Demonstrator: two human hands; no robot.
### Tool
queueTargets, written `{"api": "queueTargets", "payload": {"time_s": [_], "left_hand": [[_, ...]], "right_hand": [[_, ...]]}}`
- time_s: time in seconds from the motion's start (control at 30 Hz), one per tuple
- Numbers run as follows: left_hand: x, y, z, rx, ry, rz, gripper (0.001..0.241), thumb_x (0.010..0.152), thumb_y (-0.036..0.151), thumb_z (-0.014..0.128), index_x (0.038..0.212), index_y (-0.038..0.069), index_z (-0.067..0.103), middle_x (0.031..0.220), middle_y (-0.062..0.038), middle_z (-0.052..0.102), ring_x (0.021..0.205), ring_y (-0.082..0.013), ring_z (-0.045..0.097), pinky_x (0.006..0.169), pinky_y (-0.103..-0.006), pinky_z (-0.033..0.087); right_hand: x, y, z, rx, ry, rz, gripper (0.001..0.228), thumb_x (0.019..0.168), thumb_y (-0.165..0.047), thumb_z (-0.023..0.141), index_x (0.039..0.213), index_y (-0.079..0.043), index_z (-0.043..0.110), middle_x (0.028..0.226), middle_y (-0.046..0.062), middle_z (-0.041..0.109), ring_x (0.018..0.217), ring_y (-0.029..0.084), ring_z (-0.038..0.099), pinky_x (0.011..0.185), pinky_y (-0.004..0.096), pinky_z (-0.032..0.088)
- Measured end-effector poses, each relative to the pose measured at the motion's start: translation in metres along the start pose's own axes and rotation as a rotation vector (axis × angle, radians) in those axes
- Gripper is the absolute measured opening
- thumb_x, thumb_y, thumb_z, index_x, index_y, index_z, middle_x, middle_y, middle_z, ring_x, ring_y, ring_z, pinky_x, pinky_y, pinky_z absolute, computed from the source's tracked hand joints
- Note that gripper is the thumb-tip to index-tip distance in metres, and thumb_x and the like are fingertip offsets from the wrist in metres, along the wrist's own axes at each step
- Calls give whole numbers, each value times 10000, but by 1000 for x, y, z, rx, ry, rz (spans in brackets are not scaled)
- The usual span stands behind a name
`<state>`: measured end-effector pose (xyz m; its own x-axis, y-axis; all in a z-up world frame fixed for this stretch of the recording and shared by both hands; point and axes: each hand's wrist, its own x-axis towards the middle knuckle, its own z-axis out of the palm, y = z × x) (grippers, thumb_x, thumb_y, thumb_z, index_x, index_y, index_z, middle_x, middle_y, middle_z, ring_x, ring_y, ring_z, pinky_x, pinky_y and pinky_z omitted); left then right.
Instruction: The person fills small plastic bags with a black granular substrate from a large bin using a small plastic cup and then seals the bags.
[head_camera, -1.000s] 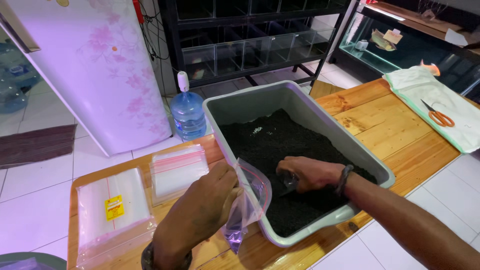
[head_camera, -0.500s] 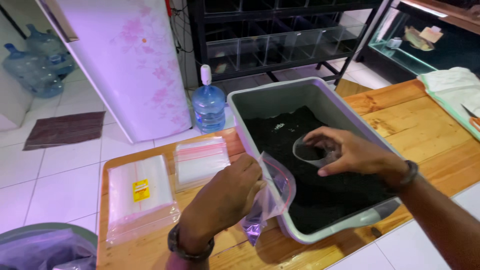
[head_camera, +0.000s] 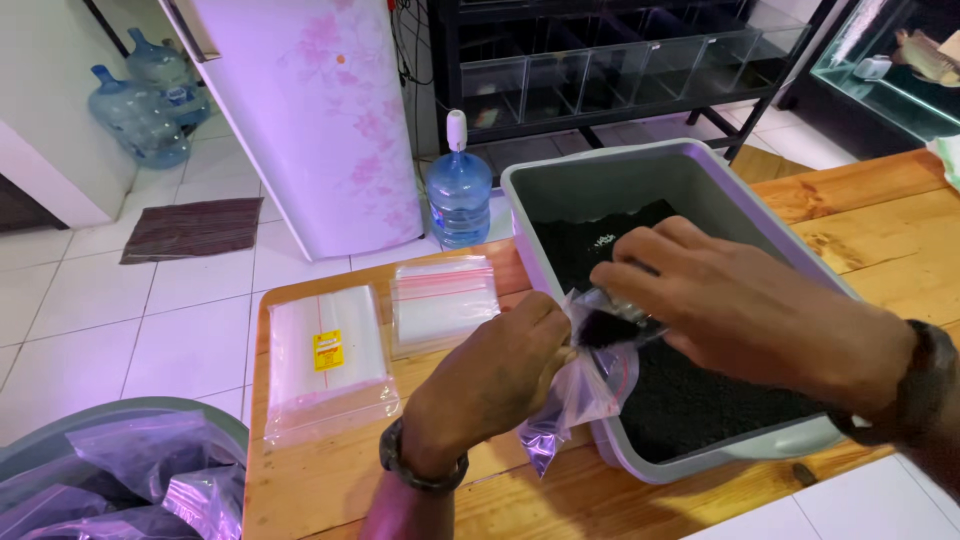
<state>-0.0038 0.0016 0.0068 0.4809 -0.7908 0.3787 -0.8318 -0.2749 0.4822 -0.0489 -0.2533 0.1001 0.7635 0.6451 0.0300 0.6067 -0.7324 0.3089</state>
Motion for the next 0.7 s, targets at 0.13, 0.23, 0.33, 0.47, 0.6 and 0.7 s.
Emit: {"api": "queueTargets", "payload": {"time_s": [0.13, 0.23, 0.33, 0.47, 0.6, 0.7], "left_hand": [[1, -2, 1, 4, 5, 7, 82, 1053, 98, 624, 1066, 22, 596, 1107, -203, 605, 809, -442, 646, 683, -597, 506], [0, -4, 3, 23, 13, 13, 75, 1049, 90, 627, 1042, 21, 601, 1094, -202, 601, 807, -444, 649, 690, -596, 515], [-1, -5, 3, 49, 19, 34, 88, 1058, 88, 627, 1017, 18, 592, 1073, -200, 593, 761, -427, 631, 628, -580, 496], [-1, -5, 3, 26, -15, 4, 100, 1064, 101, 633, 1000, 31, 602, 1089, -187, 600, 803, -407, 645, 667, -560, 511], [-1, -3, 1, 31, 3, 5, 123, 1066, 119, 631, 977, 44, 587, 1066, -174, 601, 797, -410, 643, 672, -565, 513], [-2, -4, 0, 7, 24, 32, 96, 1030, 66, 660, 995, 47, 573, 1062, -175, 596, 825, -393, 636, 697, -545, 495]], "right_hand": [[3, -10, 1, -52, 30, 5, 499, 807, 87, 650, 1238, -159, 602, 1246, 122, 624, 958, 353, 634, 782, 487, 560], [-1, -9, 1, -68, 48, 5, 579, 809, 38, 689, 1339, -172, 593, 1362, 146, 616, 1063, 357, 639, 835, 484, 577], [-7, -1, 4, 28, 81, -3, 762, 691, 54, 749, 1404, -165, 596, 1310, 105, 629, 1078, 348, 624, 885, 462, 548], [-21, 13, 16, 322, 26, 202, 825, 708, -178, 951, 1460, -203, 611, 1453, 44, 628, 1201, 304, 697, 956, 443, 564], [-43, 36, 39, 506, -17, 490, 775, 734, -204, 940, 1441, -209, 621, 1425, 17, 695, 1256, 237, 705, 975, 408, 561], [-59, 57, 74, 527, -63, 609, 840, 680, -223, 985, 1436, -240, 620, 1382, 2, 743, 1224, 220, 746, 1027, 383, 544]]}}
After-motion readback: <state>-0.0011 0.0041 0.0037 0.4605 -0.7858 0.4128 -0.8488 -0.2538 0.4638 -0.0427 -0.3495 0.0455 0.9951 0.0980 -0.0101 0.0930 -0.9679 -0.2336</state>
